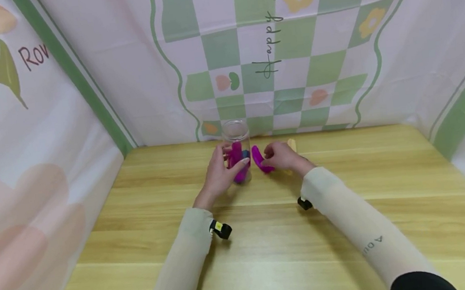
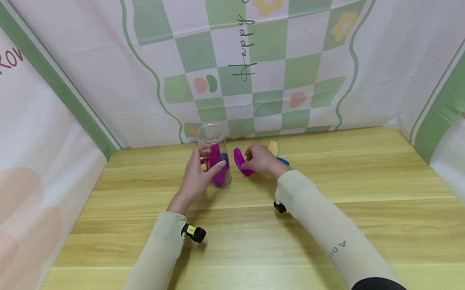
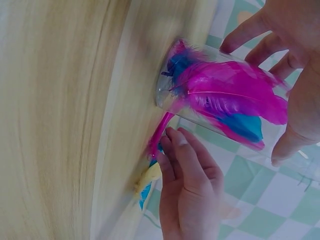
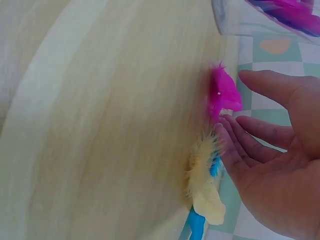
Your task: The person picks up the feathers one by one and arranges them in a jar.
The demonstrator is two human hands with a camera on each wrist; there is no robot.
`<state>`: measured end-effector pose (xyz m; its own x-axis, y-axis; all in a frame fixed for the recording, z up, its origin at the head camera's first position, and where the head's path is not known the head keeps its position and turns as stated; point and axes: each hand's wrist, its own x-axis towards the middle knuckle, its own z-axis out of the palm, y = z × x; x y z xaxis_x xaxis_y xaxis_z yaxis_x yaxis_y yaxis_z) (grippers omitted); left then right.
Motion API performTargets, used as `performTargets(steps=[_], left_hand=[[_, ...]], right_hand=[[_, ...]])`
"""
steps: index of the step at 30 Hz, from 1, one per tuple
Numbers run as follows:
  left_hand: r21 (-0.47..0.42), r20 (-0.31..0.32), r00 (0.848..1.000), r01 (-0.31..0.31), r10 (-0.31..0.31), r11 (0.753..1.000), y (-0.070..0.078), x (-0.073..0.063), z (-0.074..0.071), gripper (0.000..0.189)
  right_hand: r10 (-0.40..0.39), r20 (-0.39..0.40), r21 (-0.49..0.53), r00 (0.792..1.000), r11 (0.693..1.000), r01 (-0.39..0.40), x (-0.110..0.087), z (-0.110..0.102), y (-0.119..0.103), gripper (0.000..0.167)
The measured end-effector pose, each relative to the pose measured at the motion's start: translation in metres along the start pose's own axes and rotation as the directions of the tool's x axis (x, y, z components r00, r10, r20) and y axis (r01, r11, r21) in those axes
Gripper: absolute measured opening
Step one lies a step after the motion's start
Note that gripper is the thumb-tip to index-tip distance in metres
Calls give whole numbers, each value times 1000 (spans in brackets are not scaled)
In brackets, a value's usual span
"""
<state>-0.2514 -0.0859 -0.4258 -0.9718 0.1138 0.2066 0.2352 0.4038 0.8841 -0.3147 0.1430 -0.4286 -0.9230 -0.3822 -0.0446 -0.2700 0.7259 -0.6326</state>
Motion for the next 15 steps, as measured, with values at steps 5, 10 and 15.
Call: performTargets(steps=[5, 10, 15], left_hand=[[11, -8, 1000, 2, -1, 1000, 2, 0, 1, 66], [8, -10, 1000, -3, 3, 1000, 2, -1, 2, 66], [11, -8, 1000, -1, 1, 1000, 2, -1, 1, 67]], right_hand=[[18, -15, -38, 1000, 999, -19, 0, 3, 1, 43], [48, -34, -52, 998, 997, -49, 1, 4, 0, 44], [82, -39, -46, 996, 995, -84, 1, 5, -2, 45]])
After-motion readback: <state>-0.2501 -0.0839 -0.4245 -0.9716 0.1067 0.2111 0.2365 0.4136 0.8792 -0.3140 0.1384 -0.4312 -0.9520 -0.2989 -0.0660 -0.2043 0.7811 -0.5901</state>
